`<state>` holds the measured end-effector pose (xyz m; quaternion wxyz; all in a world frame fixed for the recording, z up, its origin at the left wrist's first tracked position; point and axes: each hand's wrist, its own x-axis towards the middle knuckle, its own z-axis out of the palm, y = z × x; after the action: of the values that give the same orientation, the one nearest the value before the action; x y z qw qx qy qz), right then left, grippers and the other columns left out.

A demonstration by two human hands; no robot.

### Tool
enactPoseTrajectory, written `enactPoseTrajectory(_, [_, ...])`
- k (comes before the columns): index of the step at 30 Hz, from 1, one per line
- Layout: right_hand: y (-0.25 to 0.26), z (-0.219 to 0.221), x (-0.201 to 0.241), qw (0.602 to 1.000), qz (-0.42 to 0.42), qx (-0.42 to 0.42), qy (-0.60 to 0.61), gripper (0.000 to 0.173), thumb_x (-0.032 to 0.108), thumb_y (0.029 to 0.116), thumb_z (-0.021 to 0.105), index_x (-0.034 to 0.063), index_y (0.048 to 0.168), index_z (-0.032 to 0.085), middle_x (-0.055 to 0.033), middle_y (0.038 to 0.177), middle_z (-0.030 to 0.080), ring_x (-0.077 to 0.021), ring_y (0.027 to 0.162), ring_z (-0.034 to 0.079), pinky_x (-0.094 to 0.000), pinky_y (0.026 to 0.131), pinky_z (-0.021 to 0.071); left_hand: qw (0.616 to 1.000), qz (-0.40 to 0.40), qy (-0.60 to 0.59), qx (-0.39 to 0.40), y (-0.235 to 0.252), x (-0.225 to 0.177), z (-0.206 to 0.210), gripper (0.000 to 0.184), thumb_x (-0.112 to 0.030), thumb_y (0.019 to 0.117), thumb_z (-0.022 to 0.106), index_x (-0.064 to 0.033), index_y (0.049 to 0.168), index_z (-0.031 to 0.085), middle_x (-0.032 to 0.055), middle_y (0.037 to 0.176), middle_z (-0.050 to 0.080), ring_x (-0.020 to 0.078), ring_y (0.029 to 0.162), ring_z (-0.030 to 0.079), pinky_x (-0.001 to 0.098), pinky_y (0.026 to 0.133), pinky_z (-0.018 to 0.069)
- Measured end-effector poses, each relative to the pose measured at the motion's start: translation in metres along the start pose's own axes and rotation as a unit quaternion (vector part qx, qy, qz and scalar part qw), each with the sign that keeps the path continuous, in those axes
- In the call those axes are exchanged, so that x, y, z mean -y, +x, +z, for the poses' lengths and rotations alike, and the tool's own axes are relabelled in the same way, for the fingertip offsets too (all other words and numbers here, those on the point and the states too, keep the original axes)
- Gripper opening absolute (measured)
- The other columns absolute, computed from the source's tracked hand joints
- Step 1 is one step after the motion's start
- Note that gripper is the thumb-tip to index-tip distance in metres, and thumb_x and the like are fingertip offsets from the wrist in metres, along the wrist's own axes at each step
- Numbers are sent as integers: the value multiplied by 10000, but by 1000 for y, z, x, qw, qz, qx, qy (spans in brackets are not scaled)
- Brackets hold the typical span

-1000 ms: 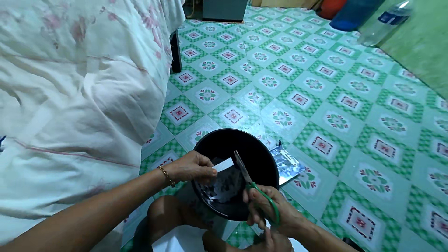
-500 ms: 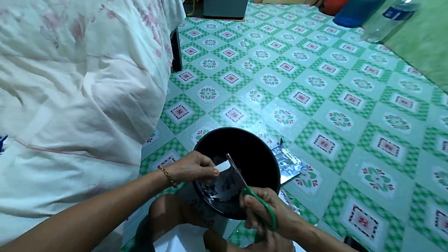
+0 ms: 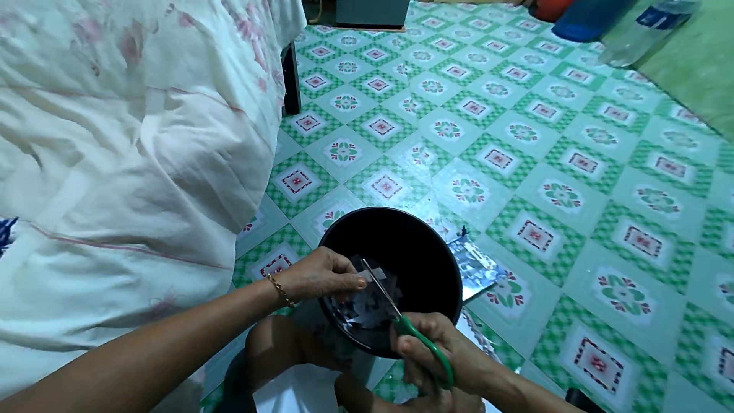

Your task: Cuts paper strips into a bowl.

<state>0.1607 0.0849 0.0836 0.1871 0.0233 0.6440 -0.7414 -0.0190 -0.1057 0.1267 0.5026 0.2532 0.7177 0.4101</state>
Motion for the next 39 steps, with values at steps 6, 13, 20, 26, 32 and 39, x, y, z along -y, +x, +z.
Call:
enactPoseTrajectory(6, [-3, -5, 2, 995, 86, 52, -22, 494, 631, 940, 565, 147, 1031, 595, 131, 713, 639, -7, 633, 644, -187, 610, 547, 998, -25, -39, -37, 0, -2, 1, 144, -98, 976, 682, -46, 842, 692, -84, 678, 639, -22, 616, 591, 151, 635, 497])
enactPoseTrajectory(13, [-3, -4, 1, 991, 97, 69, -63, 532, 628, 923, 583, 121, 1083, 577, 124, 763, 641, 6, 668, 632, -180, 639, 530, 997, -32, -60, -40, 0, -3, 3, 134, -71, 987, 658, -33, 864, 694, -70, 693, 664, -14, 635, 618, 155, 657, 515])
enactPoseTrajectory(20, [0, 0, 5, 990, 93, 49, -94, 457, 576, 938, 585, 123, 995, 598, 125, 696, 605, 12, 609, 613, -174, 595, 522, 998, -38, -42, -21, -1, -4, 7, 147, -86, 986, 665, -39, 848, 684, -81, 693, 659, -23, 635, 613, 154, 663, 509])
enactPoseTrajectory(26, [-1, 2, -1, 998, 55, -15, -17, 302, 487, 909, 699, 207, 832, 618, 148, 566, 588, 31, 469, 564, -145, 455, 467, 997, -44, -55, -32, -1, -1, 9, 174, -100, 984, 671, -50, 818, 684, -86, 657, 649, -25, 597, 597, 151, 626, 496])
enactPoseTrajectory(32, [-14, -21, 8, 988, 144, 53, -16, 616, 719, 898, 544, 142, 1108, 587, 112, 781, 659, -43, 681, 658, -227, 612, 562, 988, 25, 140, -58, 0, 3, 0, 186, -112, 1034, 595, 25, 1071, 715, 58, 915, 685, 51, 810, 596, 251, 802, 499])
enactPoseTrajectory(39, [-58, -55, 7, 991, 110, -62, -36, 624, 749, 866, 579, 167, 1090, 603, 129, 781, 661, -16, 677, 647, -194, 629, 552, 896, 263, 327, -143, 10, 35, 1, 85, -9, 907, 692, 24, 948, 758, 126, 838, 732, 187, 734, 700, 336, 716, 578])
